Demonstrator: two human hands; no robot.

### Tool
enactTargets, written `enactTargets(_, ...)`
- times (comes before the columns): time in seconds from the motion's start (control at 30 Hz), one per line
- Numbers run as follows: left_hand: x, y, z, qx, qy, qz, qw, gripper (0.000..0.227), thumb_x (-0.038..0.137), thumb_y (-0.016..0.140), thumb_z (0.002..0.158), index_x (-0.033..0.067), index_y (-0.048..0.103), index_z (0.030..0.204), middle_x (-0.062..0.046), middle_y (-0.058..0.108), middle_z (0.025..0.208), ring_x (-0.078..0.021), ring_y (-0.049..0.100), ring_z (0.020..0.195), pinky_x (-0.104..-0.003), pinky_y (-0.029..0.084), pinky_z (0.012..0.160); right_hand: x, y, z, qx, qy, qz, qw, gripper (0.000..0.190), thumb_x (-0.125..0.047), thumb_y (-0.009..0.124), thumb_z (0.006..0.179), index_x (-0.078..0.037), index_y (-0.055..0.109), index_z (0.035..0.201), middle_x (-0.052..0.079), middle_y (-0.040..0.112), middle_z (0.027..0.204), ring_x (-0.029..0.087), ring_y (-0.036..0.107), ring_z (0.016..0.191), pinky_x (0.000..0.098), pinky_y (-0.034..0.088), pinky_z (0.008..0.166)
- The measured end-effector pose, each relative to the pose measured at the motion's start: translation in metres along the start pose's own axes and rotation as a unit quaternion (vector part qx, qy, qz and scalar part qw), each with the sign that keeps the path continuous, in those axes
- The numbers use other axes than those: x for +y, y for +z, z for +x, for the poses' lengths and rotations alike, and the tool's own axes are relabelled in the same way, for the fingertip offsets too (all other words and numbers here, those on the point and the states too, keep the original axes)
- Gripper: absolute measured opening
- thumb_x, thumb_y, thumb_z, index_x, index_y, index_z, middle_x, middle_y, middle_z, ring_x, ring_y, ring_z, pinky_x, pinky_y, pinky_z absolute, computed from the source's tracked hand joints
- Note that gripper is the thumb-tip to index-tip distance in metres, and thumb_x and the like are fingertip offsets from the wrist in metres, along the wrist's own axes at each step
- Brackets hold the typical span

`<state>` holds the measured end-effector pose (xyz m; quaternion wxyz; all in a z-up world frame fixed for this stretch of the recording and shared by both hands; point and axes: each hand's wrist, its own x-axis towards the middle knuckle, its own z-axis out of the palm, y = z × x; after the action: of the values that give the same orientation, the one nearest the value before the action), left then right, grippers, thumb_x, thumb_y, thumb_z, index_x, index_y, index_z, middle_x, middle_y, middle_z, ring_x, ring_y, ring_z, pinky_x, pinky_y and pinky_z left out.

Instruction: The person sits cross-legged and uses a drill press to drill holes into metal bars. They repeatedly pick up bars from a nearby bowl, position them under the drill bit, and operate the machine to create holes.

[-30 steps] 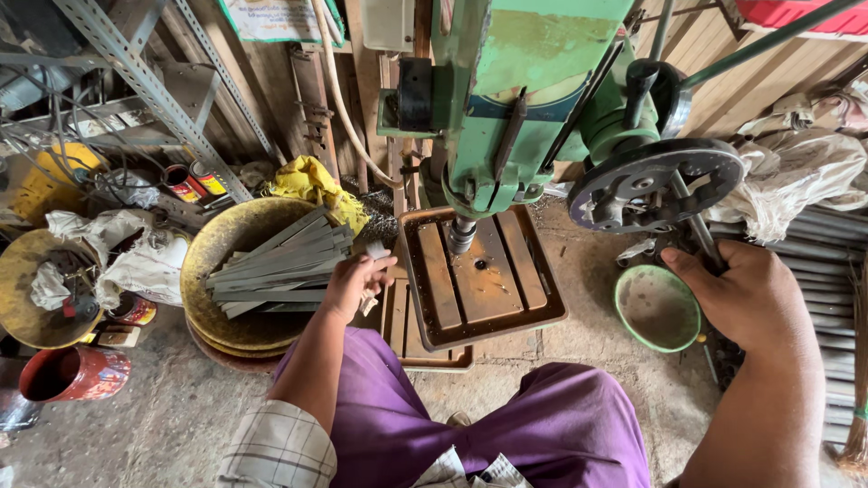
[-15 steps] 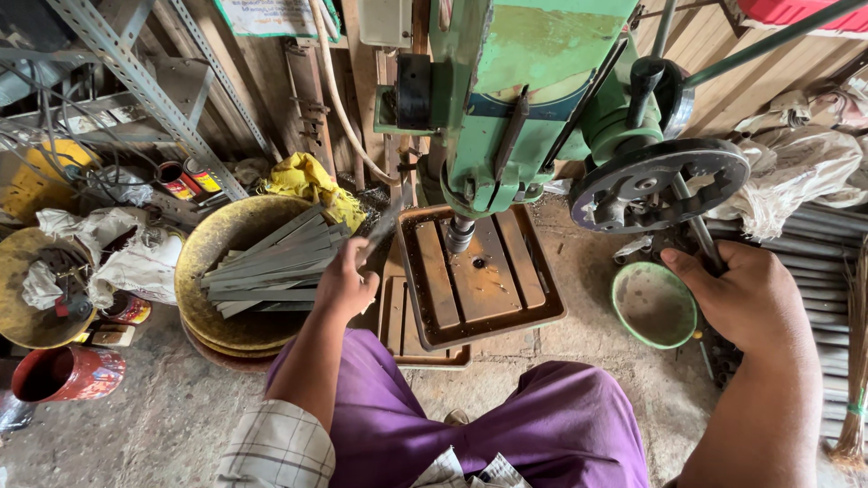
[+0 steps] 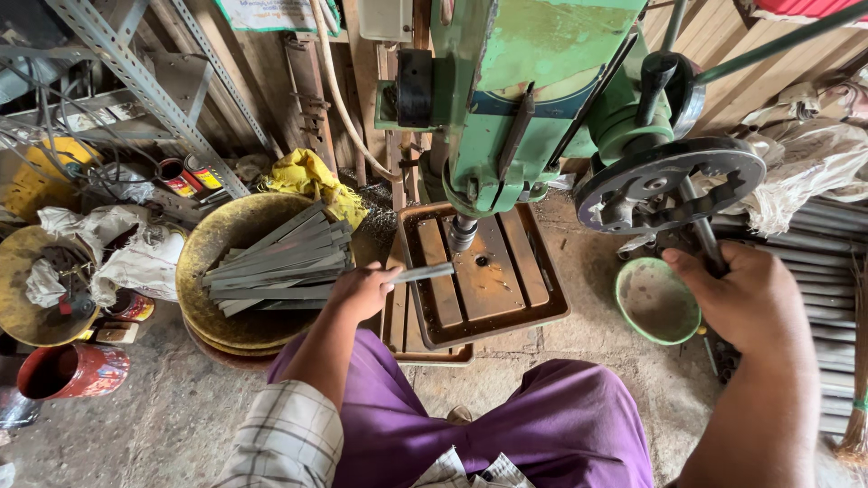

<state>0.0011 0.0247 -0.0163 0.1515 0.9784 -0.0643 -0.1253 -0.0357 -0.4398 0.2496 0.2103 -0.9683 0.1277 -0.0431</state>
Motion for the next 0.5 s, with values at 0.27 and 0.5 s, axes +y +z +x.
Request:
enactTargets(0.27, 0.02, -0.011, 0.001, 0.022, -0.054, -0.029, 0.998, 0.038, 0.043, 0.053, 0.103, 0.0387, 0.059, 0.141, 0.001, 0.068, 0.119, -0.0221, 0.067, 0.107, -0.055, 0.039, 0.109, 0.02, 0.047, 0.013, 0.065, -0.093, 0.056, 0.992, 0.043, -0.043, 0.08, 0.093, -0.003, 0.072, 0.081, 0.012, 0.061, 0.059, 0.022, 0.058, 0.05, 0.0392, 0.046, 0.051)
enactTargets(0.5, 0.01, -0.002, 0.005, 0.031, -0.047, -0.039, 0.998, 0.037, 0.037, 0.053, 0.102, 0.0388, 0.063, 0.138, 0.0, 0.069, 0.122, -0.0242, 0.067, 0.111, -0.051, 0.043, 0.106, 0.028, 0.066, 0.022, 0.076, -0.088, 0.062, 0.991, 0.045, -0.044, 0.081, 0.091, -0.002, 0.07, 0.078, 0.013, 0.061, 0.061, 0.024, 0.06, 0.052, 0.0399, 0.047, 0.053)
